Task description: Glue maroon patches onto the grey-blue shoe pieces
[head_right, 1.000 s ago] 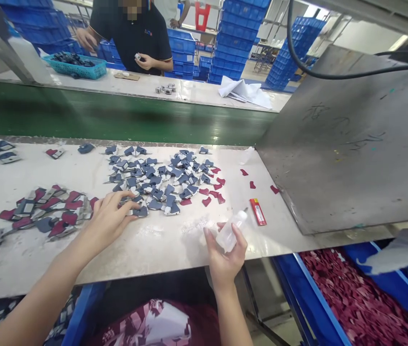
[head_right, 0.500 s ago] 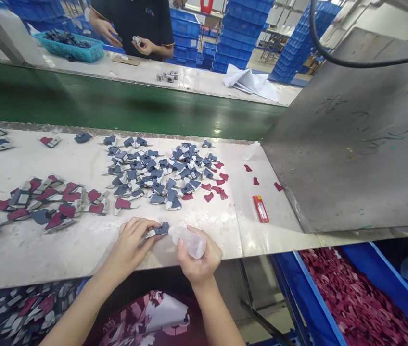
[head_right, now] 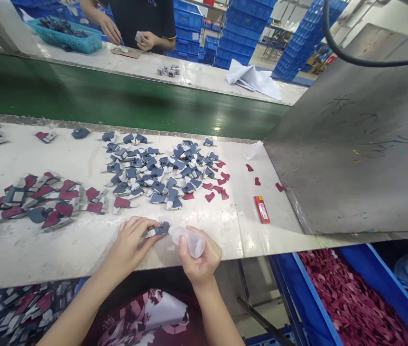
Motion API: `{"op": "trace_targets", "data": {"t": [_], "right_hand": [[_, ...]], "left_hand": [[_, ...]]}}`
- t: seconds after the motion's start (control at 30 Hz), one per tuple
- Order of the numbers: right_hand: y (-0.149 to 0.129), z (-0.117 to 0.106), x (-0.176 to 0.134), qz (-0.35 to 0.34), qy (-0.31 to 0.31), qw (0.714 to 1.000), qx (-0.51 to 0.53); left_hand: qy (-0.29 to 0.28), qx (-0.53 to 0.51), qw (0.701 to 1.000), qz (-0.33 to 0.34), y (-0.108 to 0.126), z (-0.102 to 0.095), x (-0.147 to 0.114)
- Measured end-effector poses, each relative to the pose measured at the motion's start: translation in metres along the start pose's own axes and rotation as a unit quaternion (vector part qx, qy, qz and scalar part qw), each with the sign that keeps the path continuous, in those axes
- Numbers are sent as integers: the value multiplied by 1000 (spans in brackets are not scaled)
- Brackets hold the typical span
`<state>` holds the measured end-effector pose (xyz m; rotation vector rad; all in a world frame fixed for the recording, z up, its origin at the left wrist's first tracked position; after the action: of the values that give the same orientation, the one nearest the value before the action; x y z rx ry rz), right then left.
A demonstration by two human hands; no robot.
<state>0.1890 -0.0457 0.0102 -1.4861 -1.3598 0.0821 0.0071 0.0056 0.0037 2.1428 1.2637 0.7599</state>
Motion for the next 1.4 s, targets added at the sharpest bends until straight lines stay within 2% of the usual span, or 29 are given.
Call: {"op": "trace_targets", "data": {"t": [0.53, 0.77, 1.4], "right_hand": [[4, -3, -6, 26, 46, 999, -11], [10, -5, -10, 65, 66, 996, 12], [1, 4, -8, 85, 10, 994, 60]], "left_hand": [[9, 13, 1000, 8, -2, 2, -2], [7, 8, 1000, 4, -2, 2, -2], [-11, -5, 1000, -17, -1, 1, -3]]}}
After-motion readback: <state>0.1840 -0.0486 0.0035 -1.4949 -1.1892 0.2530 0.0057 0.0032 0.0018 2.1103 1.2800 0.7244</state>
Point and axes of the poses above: each hand's wrist, its own x-axis towards the middle knuckle, its own z-axis out of the palm, y = z × x, the point moved 2 cm from there along x, towards the middle knuckle, and after that the axes turned 6 degrees about -x, right-handed, at the moved point
